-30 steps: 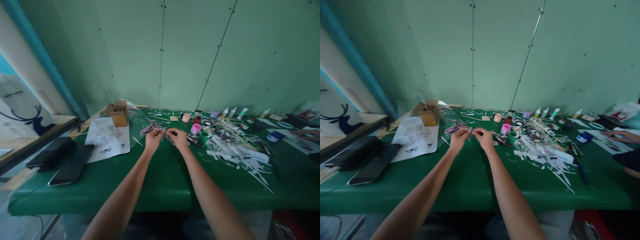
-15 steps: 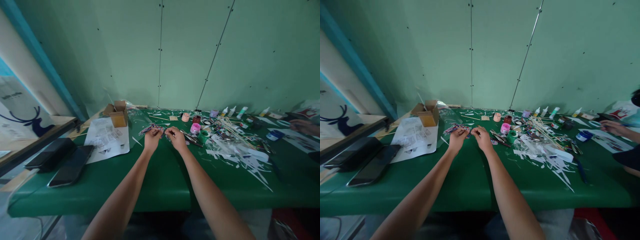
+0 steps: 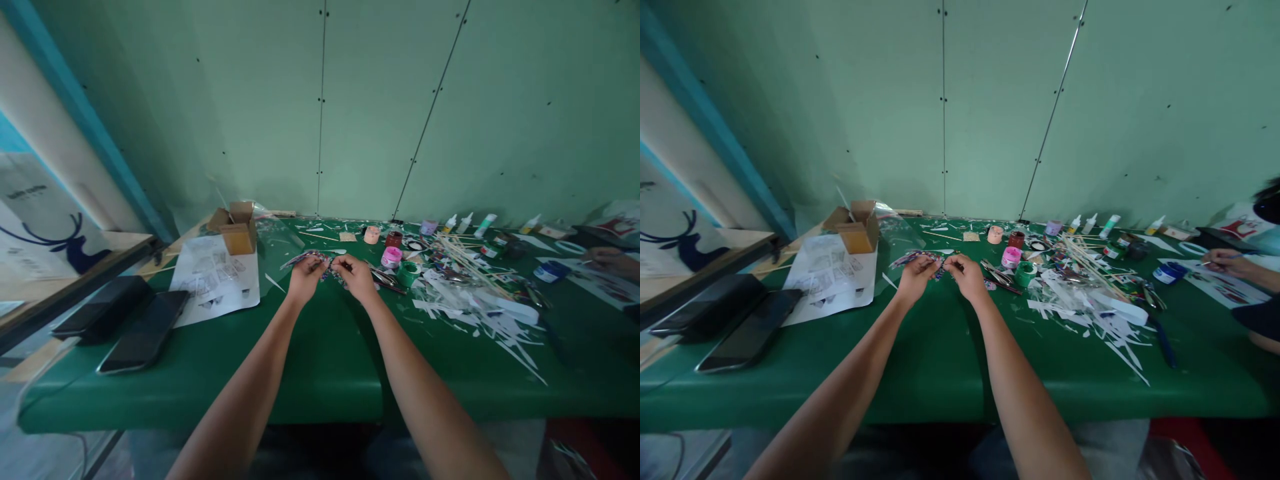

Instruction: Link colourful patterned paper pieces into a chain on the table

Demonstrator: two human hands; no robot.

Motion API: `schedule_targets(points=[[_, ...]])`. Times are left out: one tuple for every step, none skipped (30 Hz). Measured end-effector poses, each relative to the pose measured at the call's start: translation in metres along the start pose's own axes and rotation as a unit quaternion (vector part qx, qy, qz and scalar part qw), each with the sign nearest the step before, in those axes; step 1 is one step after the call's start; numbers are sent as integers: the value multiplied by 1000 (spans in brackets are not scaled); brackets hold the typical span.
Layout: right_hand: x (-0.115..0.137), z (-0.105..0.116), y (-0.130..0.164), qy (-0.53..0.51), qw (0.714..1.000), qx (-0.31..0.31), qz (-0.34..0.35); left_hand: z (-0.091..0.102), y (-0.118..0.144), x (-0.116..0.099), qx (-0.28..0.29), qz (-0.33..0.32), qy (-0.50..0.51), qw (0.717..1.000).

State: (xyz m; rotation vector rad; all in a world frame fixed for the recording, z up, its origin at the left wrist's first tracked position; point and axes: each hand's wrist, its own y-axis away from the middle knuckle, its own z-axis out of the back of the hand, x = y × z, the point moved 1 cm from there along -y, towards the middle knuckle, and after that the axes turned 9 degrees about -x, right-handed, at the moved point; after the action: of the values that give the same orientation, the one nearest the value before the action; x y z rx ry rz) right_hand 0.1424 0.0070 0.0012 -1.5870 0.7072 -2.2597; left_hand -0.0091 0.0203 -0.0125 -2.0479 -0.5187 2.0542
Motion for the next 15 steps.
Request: schedule_targets(points=[[-1,0,0,-6,1000,7,-17,1,0,-1,3,-10,-10,1000],[-2,0,0,-10,999,12,-33,1,1,-2,5,-19,-18,1000],[-3,0,0,-14,999,14,-47,2,1,-3,10,-27,-25,999],[-4,0,0,-16,998,15,-58,2,1,-4,14,-31,-28,999],[-4,0,0,-18,998,11,-64,2,2,-5,17,-32,-27,999],[-4,0,0,-20,998,1,-66,2,2,-5,21,-30,-22,999],[-4,0,0,-21,998,-10,-66,2,2,-6,23,-28,-15,999],[-4,0,0,-23,997,-17,-67,2,2,-6,27,-25,-7,999],[-4,-1,0,-27,997,-18,-72,2,1,-6,30,-24,-2,999],[-4,-1,0,-33,996,-12,-82,2,1,-6,33,-23,0,999],[-4,-1,0,-43,994,0,-97,3,1,-6,37,-21,-2,999],[-4,-2,0,-54,992,14,-114,3,1,-7,40,-19,-7,999],[-3,-2,0,-65,989,27,-127,3,1,-7,40,-15,-14,999],[-3,-3,1,-73,988,37,-134,3,2,-7,40,-11,-23,999],[-2,-3,1,-77,987,44,-134,4,2,-7,38,-7,-30,999]])
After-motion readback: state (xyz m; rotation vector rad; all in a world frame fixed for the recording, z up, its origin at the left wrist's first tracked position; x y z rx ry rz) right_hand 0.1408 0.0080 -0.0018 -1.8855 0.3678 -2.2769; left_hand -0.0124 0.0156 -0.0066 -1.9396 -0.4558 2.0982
